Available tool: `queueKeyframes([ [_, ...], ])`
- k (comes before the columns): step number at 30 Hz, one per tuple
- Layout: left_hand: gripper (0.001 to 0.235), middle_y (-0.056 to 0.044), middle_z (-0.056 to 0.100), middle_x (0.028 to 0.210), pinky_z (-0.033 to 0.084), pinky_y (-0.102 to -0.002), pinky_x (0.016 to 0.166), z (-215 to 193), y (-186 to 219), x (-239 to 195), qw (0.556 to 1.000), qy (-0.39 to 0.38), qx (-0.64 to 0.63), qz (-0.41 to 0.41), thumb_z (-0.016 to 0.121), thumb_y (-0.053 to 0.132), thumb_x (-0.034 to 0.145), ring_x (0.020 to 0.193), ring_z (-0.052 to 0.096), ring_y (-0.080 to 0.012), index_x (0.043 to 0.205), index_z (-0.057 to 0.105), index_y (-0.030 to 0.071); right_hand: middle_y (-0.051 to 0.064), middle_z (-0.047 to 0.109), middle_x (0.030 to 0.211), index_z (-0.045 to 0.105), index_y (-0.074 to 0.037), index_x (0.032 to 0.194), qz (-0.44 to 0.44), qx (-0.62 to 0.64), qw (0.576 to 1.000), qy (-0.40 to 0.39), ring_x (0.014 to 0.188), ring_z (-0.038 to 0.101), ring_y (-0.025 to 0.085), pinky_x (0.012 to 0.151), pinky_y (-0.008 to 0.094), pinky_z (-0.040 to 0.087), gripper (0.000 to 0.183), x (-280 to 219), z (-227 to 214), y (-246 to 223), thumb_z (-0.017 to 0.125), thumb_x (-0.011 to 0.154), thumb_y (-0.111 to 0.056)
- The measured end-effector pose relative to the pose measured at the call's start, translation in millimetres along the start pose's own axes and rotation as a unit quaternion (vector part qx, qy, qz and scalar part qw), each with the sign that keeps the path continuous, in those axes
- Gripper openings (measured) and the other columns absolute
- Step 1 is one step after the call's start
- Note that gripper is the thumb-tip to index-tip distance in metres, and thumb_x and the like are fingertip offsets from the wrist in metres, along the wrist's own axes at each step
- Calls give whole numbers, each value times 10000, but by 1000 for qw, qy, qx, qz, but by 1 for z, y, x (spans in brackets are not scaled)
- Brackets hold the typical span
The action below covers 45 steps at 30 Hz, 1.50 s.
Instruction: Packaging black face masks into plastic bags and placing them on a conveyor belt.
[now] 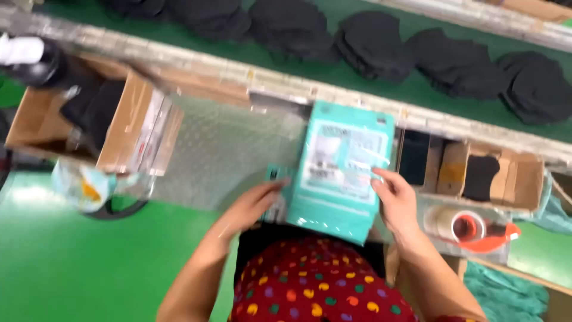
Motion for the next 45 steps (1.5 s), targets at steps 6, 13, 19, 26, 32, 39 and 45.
queueKeyframes([
  [6, 539, -141, 725, 1210, 585, -376, 862, 62, -43, 78, 923, 49, -327, -194, 623, 380, 1012, 1026, 707, -219, 1356, 627, -33, 58, 656, 896, 758, -109, 1011, -200, -339, 917, -56, 758, 645, 196, 677, 321, 515, 125, -28, 41, -40, 764, 886, -105],
  [13, 363, -74, 758, 1075, 605, -358, 794, 14, -63, 65, 903, 147, -354, -196, 632, 309, 966, 937, 724, -188, 1237, 681, 73, 143, 591, 1023, 610, -92, 898, -213, -496, 829, -145, 903, 637, 395, 736, 468, 519, 54, -68, 25, -43, 631, 900, -142],
  [19, 437, -131, 736, 1095, 544, -404, 859, -150, -115, -17, 881, 302, -310, -192, 727, 285, 946, 965, 687, -246, 1236, 684, -39, 95, 536, 1409, 614, -104, 1065, 79, -671, 648, -352, 1001, 675, 336, 852, 456, 547, 155, -106, -140, 52, 580, 941, -190],
  [26, 801, -223, 685, 1329, 494, -497, 979, -275, -205, -38, 885, 254, -50, -388, 813, 408, 816, 1169, 641, -301, 1427, 571, -50, 161, 645, 1322, 619, -91, 1379, -208, -547, 811, 21, 1223, 616, 338, 1009, 473, 501, 614, 110, -257, -131, 797, 809, -237],
  [32, 875, -306, 659, 1333, 474, -515, 1048, -268, -126, -7, 835, 338, 288, -325, 838, 529, 782, 1219, 624, -419, 1416, 604, -28, 235, 529, 1454, 451, -91, 1506, -201, -749, 614, 145, 1302, 519, 408, 1031, 606, 386, 946, 246, -294, -129, 855, 677, -302],
  [39, 435, -178, 607, 1386, 369, -540, 1172, -185, -11, -9, 696, 461, 550, 36, 800, 339, 974, 1339, 540, -366, 1295, 653, 84, 261, 667, 960, 352, 125, 1508, -157, -578, 701, 387, 836, 663, 468, 751, 559, 520, 725, 273, -356, -131, 676, 902, -105],
  [45, 291, -52, 607, 1162, 394, -551, 998, 60, 132, 103, 781, -16, 602, 167, 680, 240, 925, 1194, 534, -319, 1214, 646, 231, 136, 696, 1051, 707, -107, 1157, -346, -639, 686, 34, 1039, 655, 358, 882, 473, 515, 187, 94, -43, -274, 687, 987, -31],
])
Point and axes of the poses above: each hand's wrist, its own x-axis towards the middle knuckle, its own z-axis out of the palm, y = z × x, the point moved 6 cm from there along x, towards the middle knuckle
